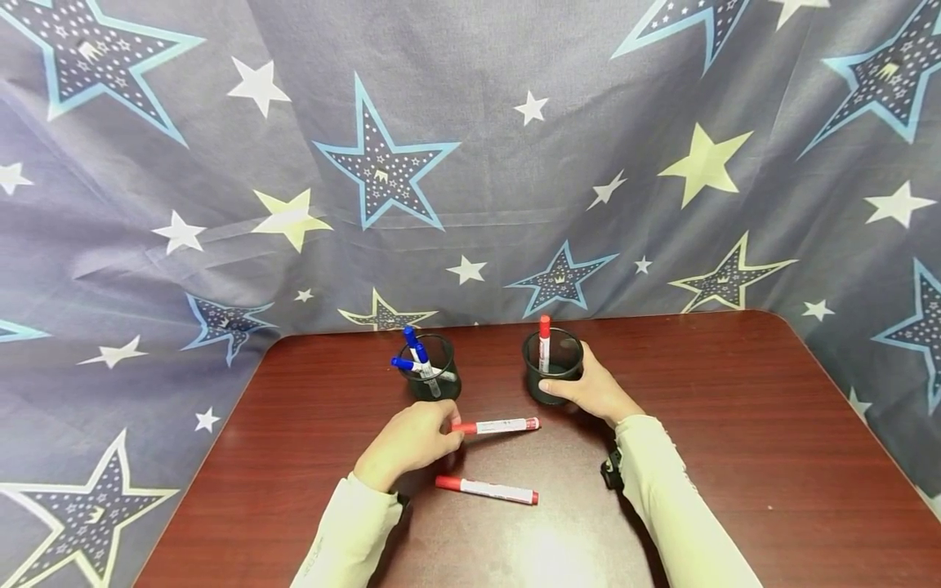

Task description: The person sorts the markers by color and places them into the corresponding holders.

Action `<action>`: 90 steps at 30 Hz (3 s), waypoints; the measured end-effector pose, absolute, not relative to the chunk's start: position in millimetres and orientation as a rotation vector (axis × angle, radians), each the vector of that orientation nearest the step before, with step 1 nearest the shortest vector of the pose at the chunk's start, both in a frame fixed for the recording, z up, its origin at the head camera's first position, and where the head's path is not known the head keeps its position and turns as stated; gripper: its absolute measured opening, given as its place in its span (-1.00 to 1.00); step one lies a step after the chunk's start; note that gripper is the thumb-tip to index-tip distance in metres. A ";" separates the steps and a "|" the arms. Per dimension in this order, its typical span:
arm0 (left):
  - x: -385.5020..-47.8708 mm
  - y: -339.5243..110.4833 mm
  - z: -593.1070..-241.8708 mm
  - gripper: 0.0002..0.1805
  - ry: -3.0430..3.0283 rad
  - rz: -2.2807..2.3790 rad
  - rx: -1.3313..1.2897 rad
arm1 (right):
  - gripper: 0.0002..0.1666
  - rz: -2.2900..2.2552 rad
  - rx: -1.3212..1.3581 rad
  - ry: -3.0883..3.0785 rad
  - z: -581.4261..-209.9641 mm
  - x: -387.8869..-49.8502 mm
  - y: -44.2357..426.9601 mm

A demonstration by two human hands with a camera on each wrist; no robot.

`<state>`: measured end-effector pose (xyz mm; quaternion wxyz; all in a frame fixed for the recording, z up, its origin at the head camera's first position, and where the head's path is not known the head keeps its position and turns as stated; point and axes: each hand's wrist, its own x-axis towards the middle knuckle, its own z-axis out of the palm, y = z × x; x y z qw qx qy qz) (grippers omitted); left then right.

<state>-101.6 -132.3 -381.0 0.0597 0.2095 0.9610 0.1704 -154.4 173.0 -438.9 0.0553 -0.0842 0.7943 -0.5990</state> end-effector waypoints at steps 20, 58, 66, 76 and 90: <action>-113.7 -106.7 -346.6 -0.89 2.819 1.064 0.960 | 0.03 -1.817 -0.234 2.404 -439.1 -153.5 175.4; -149.0 -35.8 -309.0 -0.80 2.657 1.790 1.029 | 0.00 -1.820 -0.324 2.439 -440.5 -158.6 172.8; -157.0 -23.7 -315.5 -0.70 2.349 2.143 0.929 | 0.05 -1.812 -0.270 2.429 -437.7 -156.0 172.0; -159.9 -20.2 -312.2 -0.74 2.225 2.176 0.928 | 0.03 -1.833 -0.245 2.384 -437.2 -155.2 172.3; -178.2 -8.7 -320.0 -0.80 2.603 1.855 0.930 | -0.01 -1.821 -0.244 2.388 -442.1 -157.4 173.6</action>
